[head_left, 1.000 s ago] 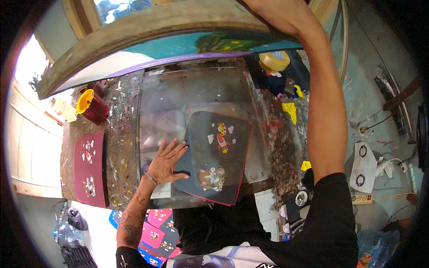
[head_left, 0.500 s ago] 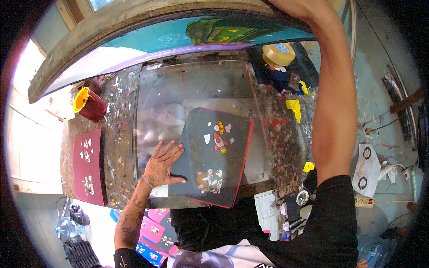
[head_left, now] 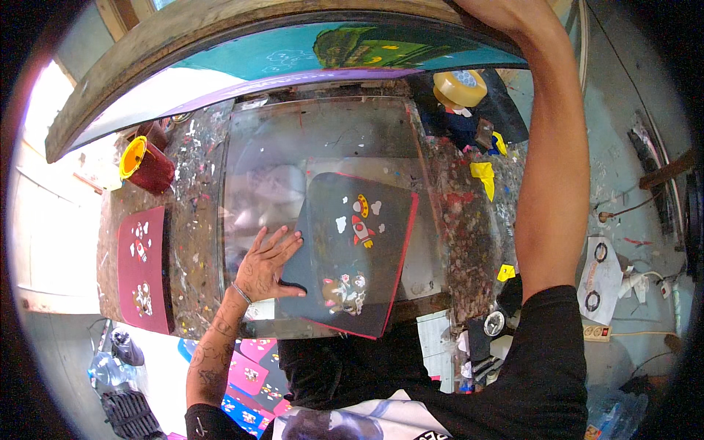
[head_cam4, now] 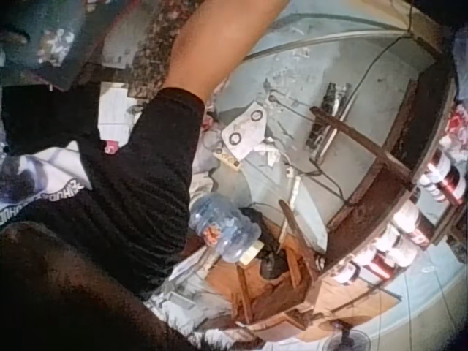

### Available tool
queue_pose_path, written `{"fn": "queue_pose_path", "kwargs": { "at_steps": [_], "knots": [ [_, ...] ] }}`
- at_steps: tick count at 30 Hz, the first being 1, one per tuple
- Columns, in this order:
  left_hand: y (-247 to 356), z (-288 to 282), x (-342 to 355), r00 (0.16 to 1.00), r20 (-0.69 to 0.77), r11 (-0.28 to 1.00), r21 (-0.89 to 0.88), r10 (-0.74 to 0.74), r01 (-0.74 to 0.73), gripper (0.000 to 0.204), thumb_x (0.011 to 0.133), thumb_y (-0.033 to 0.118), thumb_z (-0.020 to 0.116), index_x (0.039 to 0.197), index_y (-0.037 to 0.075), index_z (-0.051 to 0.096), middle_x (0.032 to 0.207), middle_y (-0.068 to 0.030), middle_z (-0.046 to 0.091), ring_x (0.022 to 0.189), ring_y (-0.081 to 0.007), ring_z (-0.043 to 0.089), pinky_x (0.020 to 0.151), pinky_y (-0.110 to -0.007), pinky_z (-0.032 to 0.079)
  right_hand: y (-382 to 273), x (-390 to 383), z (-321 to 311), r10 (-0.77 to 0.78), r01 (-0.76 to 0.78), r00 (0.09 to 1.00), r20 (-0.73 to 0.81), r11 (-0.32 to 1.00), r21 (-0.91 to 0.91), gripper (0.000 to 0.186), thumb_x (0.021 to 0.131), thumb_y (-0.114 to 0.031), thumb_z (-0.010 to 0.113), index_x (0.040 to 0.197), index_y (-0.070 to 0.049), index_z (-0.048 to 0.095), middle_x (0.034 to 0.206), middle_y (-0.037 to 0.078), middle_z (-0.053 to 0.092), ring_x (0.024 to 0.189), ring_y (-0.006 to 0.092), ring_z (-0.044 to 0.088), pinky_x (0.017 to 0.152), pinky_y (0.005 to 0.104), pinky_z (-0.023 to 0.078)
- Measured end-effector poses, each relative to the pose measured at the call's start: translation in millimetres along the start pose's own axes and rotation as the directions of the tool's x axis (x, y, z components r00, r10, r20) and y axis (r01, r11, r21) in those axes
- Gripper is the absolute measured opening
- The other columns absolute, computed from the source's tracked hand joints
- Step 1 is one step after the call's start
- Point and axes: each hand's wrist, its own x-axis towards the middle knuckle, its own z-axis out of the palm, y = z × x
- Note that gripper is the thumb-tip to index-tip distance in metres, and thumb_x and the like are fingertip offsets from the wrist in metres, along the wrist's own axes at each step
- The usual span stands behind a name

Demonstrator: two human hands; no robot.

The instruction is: The person repeatedly places a rectangular mat under a screen printing frame, applies yellow ink with a squeegee, and stacks the finished mats. The process is repeated for multiple mats in a small workshop.

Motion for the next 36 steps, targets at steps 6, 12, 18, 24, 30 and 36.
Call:
{"fn": "queue_pose_path", "kwargs": {
  "at_steps": [6, 12, 18, 24, 30, 36],
  "knots": [
    [2.0, -0.3, 1.2, 1.0, -0.012, 1.0, 0.003, -0.001, 0.001, 0.114, 0.061, 0.074, 0.078, 0.15, 0.008, 0.048, 0.159, -0.0047, 0.044, 0.152, -0.0281, 0.031, 0.126, -0.054, 0.014, -0.6, 1.1, 1.3, 0.027, -0.027, 1.0, 0.004, 0.999, -0.017, 0.063, 0.093, -0.05, 0.061, 0.054, -0.001, 0.054, 0.047, 0.002, 0.039, 0.046, 0.0132, 0.035, 0.047, 0.0379, 0.028],
    [3.4, -1.8, 0.5, 1.0, -0.01, 1.0, 0.016, 0.011, -0.01, 0.117, 0.061, 0.075, 0.078, 0.15, 0.005, 0.047, 0.159, -0.0073, 0.043, 0.152, -0.0298, 0.03, 0.126, -0.054, 0.013, 13.3, 5.4, 3.4, -0.045, 0.045, 0.999, 0.001, 0.997, 0.06, 0.062, 0.094, -0.048, 0.062, 0.052, -0.004, 0.051, 0.048, 0.0, 0.037, 0.046, 0.0116, 0.034, 0.047, 0.0362, 0.028],
    [3.2, -2.8, 1.7, 1.0, -0.008, 0.997, -0.067, -0.028, 0.027, 0.117, 0.064, 0.075, 0.076, 0.151, 0.005, 0.043, 0.16, -0.0101, 0.041, 0.152, -0.0308, 0.03, 0.126, -0.055, 0.012, 23.4, 7.0, 9.7, -0.14, 0.14, 0.99, -0.005, 0.986, 0.095, 0.062, 0.094, -0.048, 0.062, 0.052, -0.005, 0.047, 0.048, -0.002, 0.035, 0.047, 0.0106, 0.031, 0.047, 0.0358, 0.027],
    [5.4, -5.0, 1.9, 0.999, 0.001, 0.996, -0.072, -0.046, 0.046, 0.117, 0.064, 0.076, 0.076, 0.151, 0.006, 0.044, 0.16, -0.0094, 0.042, 0.152, -0.03, 0.03, 0.126, -0.054, 0.013, 18.8, 6.0, 7.0, -0.111, 0.112, 0.993, -0.023, 0.993, 0.04, 0.063, 0.094, -0.049, 0.061, 0.052, -0.004, 0.047, 0.049, -0.002, 0.036, 0.047, 0.0109, 0.031, 0.047, 0.036, 0.026],
    [4.9, -2.7, 1.4, 0.999, -0.008, 0.999, -0.033, -0.043, 0.043, 0.117, 0.063, 0.076, 0.076, 0.151, 0.006, 0.045, 0.159, -0.0078, 0.043, 0.151, -0.0289, 0.031, 0.126, -0.053, 0.014, 23.7, 8.0, 10.2, -0.137, 0.138, 0.99, -0.034, 0.99, 0.036, 0.064, 0.094, -0.05, 0.061, 0.053, -0.003, 0.048, 0.049, -0.001, 0.036, 0.047, 0.0113, 0.032, 0.047, 0.0361, 0.027],
    [14.3, -8.3, 1.9, 0.997, -0.056, 0.998, -0.037, -0.044, 0.042, 0.104, 0.082, 0.075, 0.061, 0.155, 0.004, 0.039, 0.165, -0.0163, 0.029, 0.156, -0.035, 0.017, 0.126, -0.055, 0.002, 21.6, 5.9, 13.1, -0.126, 0.128, 0.992, -0.027, 0.987, 0.094, 0.064, 0.094, -0.05, 0.061, 0.054, -0.002, 0.049, 0.05, -0.001, 0.037, 0.048, 0.011, 0.034, 0.047, 0.0359, 0.028]
  ]
}}
